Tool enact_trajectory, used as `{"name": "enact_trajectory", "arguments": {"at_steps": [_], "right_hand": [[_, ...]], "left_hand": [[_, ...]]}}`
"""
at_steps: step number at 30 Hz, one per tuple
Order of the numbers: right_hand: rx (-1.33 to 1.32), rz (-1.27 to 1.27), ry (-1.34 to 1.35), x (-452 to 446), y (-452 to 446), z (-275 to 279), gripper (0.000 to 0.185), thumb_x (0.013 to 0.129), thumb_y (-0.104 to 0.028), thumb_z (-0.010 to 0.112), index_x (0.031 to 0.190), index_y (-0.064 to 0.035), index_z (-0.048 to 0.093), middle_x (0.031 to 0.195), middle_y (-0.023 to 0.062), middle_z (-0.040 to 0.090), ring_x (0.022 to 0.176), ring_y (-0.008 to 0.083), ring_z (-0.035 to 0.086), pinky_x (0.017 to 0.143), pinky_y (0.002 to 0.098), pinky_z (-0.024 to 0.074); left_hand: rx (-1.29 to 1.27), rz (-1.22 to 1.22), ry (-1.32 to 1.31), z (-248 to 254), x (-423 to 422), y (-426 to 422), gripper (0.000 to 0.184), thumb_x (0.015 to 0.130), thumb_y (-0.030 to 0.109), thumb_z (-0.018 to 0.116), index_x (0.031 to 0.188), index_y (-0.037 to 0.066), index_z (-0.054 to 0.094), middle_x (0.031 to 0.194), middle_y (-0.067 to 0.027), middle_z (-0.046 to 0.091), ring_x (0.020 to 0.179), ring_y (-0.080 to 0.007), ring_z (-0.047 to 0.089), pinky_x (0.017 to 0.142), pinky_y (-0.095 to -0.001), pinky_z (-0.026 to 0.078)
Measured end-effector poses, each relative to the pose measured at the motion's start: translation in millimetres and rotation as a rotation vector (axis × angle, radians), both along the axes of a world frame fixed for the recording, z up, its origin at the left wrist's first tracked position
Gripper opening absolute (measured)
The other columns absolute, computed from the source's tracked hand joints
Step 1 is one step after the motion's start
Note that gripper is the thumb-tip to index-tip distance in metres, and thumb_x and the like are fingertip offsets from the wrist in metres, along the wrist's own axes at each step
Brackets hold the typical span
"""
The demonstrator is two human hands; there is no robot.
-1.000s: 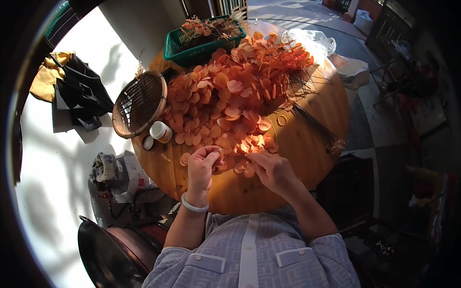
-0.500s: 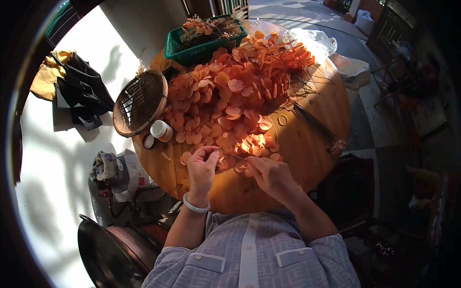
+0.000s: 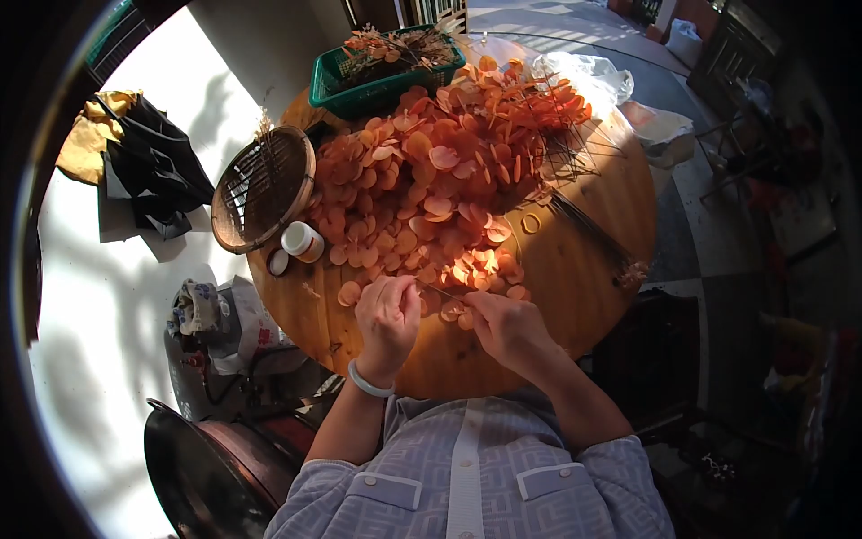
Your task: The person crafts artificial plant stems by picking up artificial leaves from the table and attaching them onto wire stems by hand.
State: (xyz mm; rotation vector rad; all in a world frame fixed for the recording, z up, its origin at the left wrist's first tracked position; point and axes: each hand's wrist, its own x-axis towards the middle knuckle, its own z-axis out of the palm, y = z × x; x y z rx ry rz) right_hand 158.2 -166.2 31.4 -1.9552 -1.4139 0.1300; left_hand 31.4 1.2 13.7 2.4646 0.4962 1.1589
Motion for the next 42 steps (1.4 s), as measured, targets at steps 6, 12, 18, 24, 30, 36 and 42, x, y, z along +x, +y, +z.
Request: {"name": "enact_trajectory", "arguments": {"at_steps": [6, 12, 18, 24, 30, 36, 42], "right_hand": [[-0.169, -0.026, 1.245, -9, 5, -2, 0.014, 0.096, -0.010, 0.061, 0.105, -0.0026, 0.067, 0.072, 0.0108, 0.066, 0.062, 0.0177, 0.064, 0.057, 0.0303, 0.0477], [0.216, 0.028, 0.104, -15, 10, -27, 0.016, 0.099, -0.009, 0.060, 0.112, -0.0023, 0.065, 0.068, 0.0007, 0.060, 0.051, 0.0036, 0.047, 0.045, 0.0190, 0.0318], [-0.032, -0.060, 1.768, -3, 5, -4, 0.014, 0.098, -0.007, 0.059, 0.110, -0.0031, 0.067, 0.068, 0.0023, 0.062, 0.050, 0.0056, 0.050, 0.045, 0.0195, 0.0337], [0.261, 0.051, 0.094, -21, 16, -28, 0.014, 0.100, -0.012, 0.057, 0.108, -0.0028, 0.065, 0.066, 0.0016, 0.059, 0.051, 0.0048, 0.048, 0.044, 0.0203, 0.0331], [-0.043, -0.027, 1.590, -5, 6, -4, 0.013, 0.099, -0.008, 0.057, 0.108, -0.0015, 0.065, 0.071, 0.0028, 0.061, 0.051, 0.0054, 0.048, 0.045, 0.0193, 0.0325], [-0.007, 0.054, 1.076, -27, 14, -18, 0.014, 0.101, -0.010, 0.056, 0.108, -0.0006, 0.064, 0.067, 0.0015, 0.059, 0.051, 0.0048, 0.047, 0.046, 0.0202, 0.0335], [-0.142, -0.034, 1.277, -13, 13, -8, 0.019, 0.098, -0.006, 0.059, 0.116, 0.0003, 0.063, 0.070, 0.0042, 0.063, 0.057, 0.0104, 0.059, 0.053, 0.0244, 0.0446]], "left_hand": [[0.068, 0.021, -0.041, 1, 0, 1, 0.014, 0.080, -0.003, 0.070, 0.092, 0.002, 0.066, 0.081, -0.0118, 0.064, 0.075, -0.0313, 0.062, 0.070, -0.0403, 0.050], [0.096, -0.005, -0.079, 0, -2, 5, 0.017, 0.079, -0.005, 0.070, 0.093, 0.002, 0.066, 0.084, -0.0114, 0.066, 0.079, -0.0305, 0.064, 0.073, -0.0397, 0.051], [0.124, -0.005, -0.113, -2, -5, 10, 0.020, 0.077, -0.007, 0.071, 0.095, 0.002, 0.065, 0.085, -0.0105, 0.067, 0.080, -0.0293, 0.065, 0.075, -0.0393, 0.052], [0.122, -0.046, -0.135, 1, -7, 12, 0.022, 0.076, -0.008, 0.071, 0.095, 0.002, 0.065, 0.085, -0.0100, 0.067, 0.079, -0.0287, 0.066, 0.075, -0.0387, 0.052], [0.129, -0.043, -0.149, -1, -8, 15, 0.024, 0.075, -0.009, 0.071, 0.096, 0.002, 0.065, 0.084, -0.0100, 0.067, 0.078, -0.0286, 0.066, 0.074, -0.0388, 0.052], [0.044, -0.044, -0.191, -1, -6, 12, 0.021, 0.077, -0.008, 0.070, 0.094, 0.002, 0.064, 0.084, -0.0100, 0.066, 0.078, -0.0288, 0.065, 0.074, -0.0391, 0.051], [0.058, -0.087, -0.175, -3, -8, 20, 0.020, 0.077, -0.005, 0.071, 0.095, 0.002, 0.065, 0.086, -0.0103, 0.066, 0.080, -0.0293, 0.064, 0.076, -0.0397, 0.051]]}}
